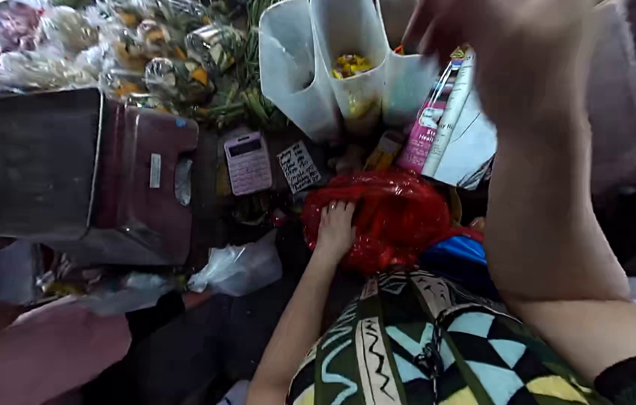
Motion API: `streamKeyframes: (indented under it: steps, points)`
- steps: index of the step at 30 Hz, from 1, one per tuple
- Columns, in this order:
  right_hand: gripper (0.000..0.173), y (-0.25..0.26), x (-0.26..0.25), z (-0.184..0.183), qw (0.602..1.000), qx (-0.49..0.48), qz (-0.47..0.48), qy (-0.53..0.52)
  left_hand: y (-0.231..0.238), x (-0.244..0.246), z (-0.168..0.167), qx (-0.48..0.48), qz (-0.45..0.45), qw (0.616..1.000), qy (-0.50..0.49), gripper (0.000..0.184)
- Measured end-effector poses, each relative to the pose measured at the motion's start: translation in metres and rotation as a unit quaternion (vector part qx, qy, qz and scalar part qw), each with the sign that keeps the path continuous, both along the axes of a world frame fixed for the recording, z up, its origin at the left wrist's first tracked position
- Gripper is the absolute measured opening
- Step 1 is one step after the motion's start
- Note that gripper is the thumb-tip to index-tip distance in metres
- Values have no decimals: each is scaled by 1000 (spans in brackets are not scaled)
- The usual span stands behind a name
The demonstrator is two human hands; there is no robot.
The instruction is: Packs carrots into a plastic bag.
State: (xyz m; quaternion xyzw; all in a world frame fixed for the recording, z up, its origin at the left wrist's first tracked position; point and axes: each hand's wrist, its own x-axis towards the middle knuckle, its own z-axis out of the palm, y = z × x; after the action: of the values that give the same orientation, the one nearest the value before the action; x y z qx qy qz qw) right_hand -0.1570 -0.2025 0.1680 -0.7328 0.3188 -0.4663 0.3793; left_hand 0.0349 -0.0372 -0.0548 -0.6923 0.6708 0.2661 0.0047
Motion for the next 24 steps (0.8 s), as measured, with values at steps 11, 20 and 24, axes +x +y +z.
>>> streamKeyframes:
  steps: [11,20,24]
  points:
    - [28,150,-23,-215,809,115,142,558,3,-38,8,2,98,994,48,49]
    - [40,149,-57,-223,874,34,104,473,-9,-42,-34,103,167,972,128,81]
    - [45,131,-45,-207,859,218,36,461,-2,-34,-24,100,185,954,216,93]
